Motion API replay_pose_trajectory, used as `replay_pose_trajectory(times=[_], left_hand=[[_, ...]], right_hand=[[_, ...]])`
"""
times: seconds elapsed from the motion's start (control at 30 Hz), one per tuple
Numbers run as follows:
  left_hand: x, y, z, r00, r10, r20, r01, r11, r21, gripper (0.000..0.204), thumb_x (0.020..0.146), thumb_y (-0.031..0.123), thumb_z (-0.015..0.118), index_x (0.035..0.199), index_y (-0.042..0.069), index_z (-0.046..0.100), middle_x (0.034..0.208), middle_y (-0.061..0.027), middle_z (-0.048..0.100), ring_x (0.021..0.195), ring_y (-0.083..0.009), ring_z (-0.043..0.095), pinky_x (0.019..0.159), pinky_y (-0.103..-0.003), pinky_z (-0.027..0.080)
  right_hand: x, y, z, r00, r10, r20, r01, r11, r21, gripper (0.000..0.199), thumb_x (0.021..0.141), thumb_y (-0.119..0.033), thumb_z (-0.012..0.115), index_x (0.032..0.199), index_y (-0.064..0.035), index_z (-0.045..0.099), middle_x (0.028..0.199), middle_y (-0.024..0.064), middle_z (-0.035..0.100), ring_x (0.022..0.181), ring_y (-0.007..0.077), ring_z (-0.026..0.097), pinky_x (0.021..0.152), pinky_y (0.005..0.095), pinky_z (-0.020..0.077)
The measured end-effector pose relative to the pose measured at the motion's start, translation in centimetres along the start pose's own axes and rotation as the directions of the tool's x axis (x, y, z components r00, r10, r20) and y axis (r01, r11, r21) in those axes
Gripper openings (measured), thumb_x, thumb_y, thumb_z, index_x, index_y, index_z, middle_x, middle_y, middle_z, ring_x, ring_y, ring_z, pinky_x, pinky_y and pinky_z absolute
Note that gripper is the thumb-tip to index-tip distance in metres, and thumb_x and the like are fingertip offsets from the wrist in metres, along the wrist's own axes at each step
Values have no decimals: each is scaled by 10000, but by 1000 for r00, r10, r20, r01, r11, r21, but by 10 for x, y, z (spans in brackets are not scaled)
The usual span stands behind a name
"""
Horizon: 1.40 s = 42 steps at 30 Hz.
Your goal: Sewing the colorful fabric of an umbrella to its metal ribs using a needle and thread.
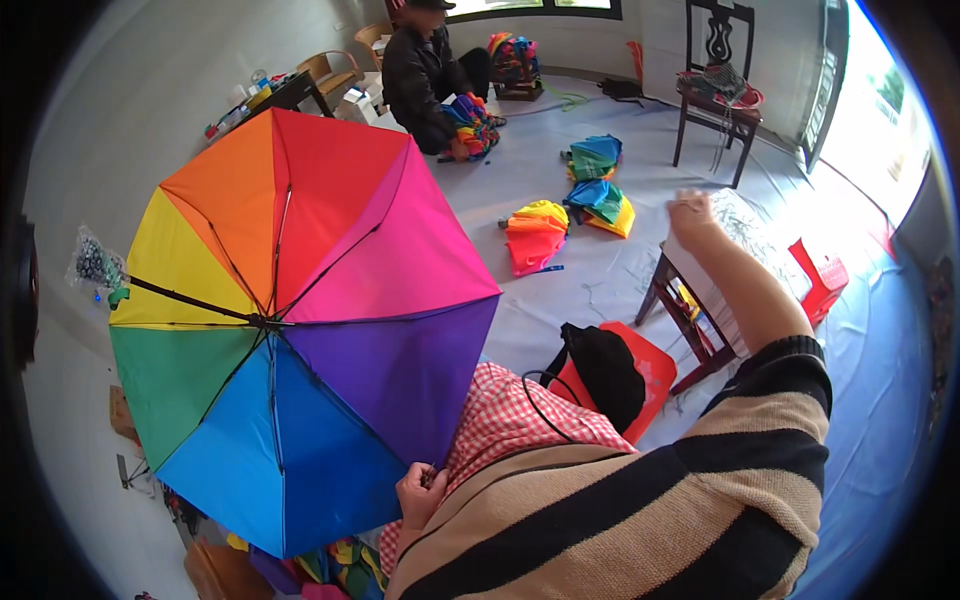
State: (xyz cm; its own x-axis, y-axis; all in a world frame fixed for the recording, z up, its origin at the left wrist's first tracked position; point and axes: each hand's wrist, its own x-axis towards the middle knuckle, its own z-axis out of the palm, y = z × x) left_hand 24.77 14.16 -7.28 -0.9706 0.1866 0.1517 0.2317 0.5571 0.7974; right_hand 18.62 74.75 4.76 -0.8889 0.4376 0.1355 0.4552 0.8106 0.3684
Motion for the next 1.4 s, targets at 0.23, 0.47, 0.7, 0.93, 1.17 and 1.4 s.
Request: replay_pose_trajectory(times=[0.23, 0.47, 0.7, 0.93, 1.17, 1.4], left_hand=[[-3, -2, -3, 998, -55, 22, 56, 997, -45, 232, 747, 180, 755, 727, 33, 577, 580, -85, 559, 501, -214, 537, 497, -323, 434], [-3, -16, -39, 938, -113, -328, 174, 971, 165, 173, 811, 160, 693, 762, 43, 575, 652, -108, 589, 575, -265, 587, 544, -358, 455], [9, -73, -115, 817, -33, -575, 295, 882, 368, 161, 911, 139, 564, 810, 16, 539, 681, -142, 564, 599, -293, 562, 560, -370, 439], [32, -67, -111, 832, -49, -552, 316, 860, 400, 200, 914, 178, 568, 789, 28, 522, 727, -155, 572, 638, -345, 567, 559, -411, 435], [30, -73, -110, 827, -52, -561, 328, 853, 405, 203, 916, 181, 567, 791, 28, 522, 722, -151, 564, 631, -334, 560, 557, -405, 433], [26, -74, -107, 806, -19, -592, 306, 869, 389, 206, 914, 184, 570, 791, 28, 521, 713, -141, 555, 619, -309, 557, 550, -392, 431]], right_hand=[[-35, -249, -91, 673, -643, -366, 729, 496, 472, 294, 783, -190, 659, 1062, -107, 619, 1078, 116, 560, 1054, 304, 550, 884, 419, 479], [-68, -394, -86, 367, -767, -526, 916, 199, 349, 445, 854, -369, 605, 1239, -150, 571, 1385, 169, 435, 1310, 345, 377, 1100, 502, 282], [-84, -433, -80, 559, -768, -313, 791, 380, 480, 479, 858, -425, 579, 1240, -135, 574, 1392, 165, 446, 1337, 323, 355, 1120, 499, 244], [-81, -438, -72, 583, -731, -355, 772, 364, 520, 428, 857, -396, 585, 1175, -110, 602, 1347, 145, 496, 1320, 297, 385, 1118, 490, 252], [-80, -439, -71, 583, -725, -368, 776, 362, 517, 403, 861, -375, 586, 1153, -98, 606, 1337, 140, 505, 1311, 290, 397, 1119, 486, 250], [-84, -437, -71, 578, -721, -381, 785, 365, 500, 385, 862, -367, 583, 1138, -100, 612, 1322, 132, 516, 1295, 287, 410, 1111, 483, 259]])
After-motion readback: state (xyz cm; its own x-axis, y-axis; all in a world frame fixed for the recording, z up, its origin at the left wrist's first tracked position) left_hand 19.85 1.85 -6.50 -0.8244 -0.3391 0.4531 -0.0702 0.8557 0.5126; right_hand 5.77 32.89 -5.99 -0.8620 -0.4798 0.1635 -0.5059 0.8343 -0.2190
